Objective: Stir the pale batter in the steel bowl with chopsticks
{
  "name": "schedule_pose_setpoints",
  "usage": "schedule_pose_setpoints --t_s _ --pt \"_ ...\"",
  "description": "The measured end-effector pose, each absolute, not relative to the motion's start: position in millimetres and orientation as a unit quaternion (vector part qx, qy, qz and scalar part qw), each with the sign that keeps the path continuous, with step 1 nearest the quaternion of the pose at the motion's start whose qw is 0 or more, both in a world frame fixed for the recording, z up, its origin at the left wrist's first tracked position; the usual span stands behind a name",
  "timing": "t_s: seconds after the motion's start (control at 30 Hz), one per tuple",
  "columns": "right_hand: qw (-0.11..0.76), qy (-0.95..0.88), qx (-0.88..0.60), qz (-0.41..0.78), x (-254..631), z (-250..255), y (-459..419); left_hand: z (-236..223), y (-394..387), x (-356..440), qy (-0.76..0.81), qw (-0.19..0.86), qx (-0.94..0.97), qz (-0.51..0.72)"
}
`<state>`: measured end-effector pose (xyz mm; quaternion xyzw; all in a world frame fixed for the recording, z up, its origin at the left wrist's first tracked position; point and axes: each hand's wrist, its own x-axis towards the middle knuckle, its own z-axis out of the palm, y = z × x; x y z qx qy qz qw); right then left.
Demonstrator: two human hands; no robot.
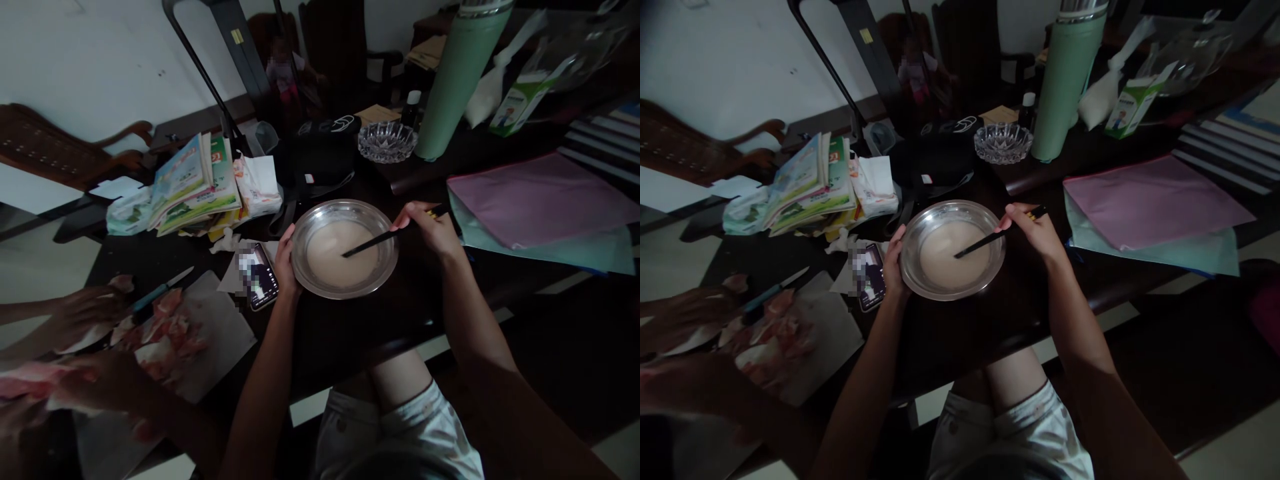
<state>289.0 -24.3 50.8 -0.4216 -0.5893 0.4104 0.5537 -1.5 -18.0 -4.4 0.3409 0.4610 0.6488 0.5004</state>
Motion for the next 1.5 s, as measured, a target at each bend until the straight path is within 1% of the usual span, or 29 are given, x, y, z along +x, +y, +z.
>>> schedule_pose_setpoints --t_s 0.13,0.3,0.47,0.63,0.8,0.9,0.97,1.13,1.3,1.43,1.5 --pt "0.519 -0.618 -0.395 0.440 288.7 50.3 -24.3 -4.8 -18.1 -1.7 0.465 0.505 0.333 0.646" --pt "0.562 -0.579 -0.424 0.412 291.3 47.8 -23.1 -6.8 -17.8 -3.6 0.457 0.504 0.347 0.645" --pt "0.521 -0.612 -0.399 0.441 290.3 48.7 -23.7 -6.8 -18.5 -5.2 0.453 0.512 0.353 0.639" --pt "0.566 -0.578 -0.425 0.406 292.2 48.0 -23.4 -5.0 -19.1 -3.4 0.456 0.507 0.348 0.643" --pt "0.525 -0.612 -0.406 0.429 291.1 49.1 -23.5 -3.7 -19.7 -2.7 0.463 0.514 0.340 0.637" --pt "0.562 -0.582 -0.434 0.396 292.9 49.5 -23.0 -2.7 -20.2 -2.2 0.461 0.512 0.343 0.638" --pt "0.573 -0.568 -0.438 0.396 293.4 49.7 -23.4 -2.2 -20.4 -1.7 0.462 0.508 0.345 0.640" --pt "0.514 -0.615 -0.408 0.438 289.2 51.0 -24.0 -3.6 -19.6 -2.0 0.462 0.512 0.336 0.642" --pt "0.564 -0.579 -0.441 0.390 291.9 48.4 -22.3 -5.8 -18.7 -3.8 0.462 0.504 0.354 0.638" --pt "0.526 -0.608 -0.410 0.430 289.7 49.1 -23.9 -6.0 -18.4 -3.7 0.458 0.505 0.346 0.645" --pt "0.520 -0.615 -0.409 0.428 288.7 49.8 -24.1 -5.6 -18.4 -3.0 0.459 0.505 0.344 0.645"
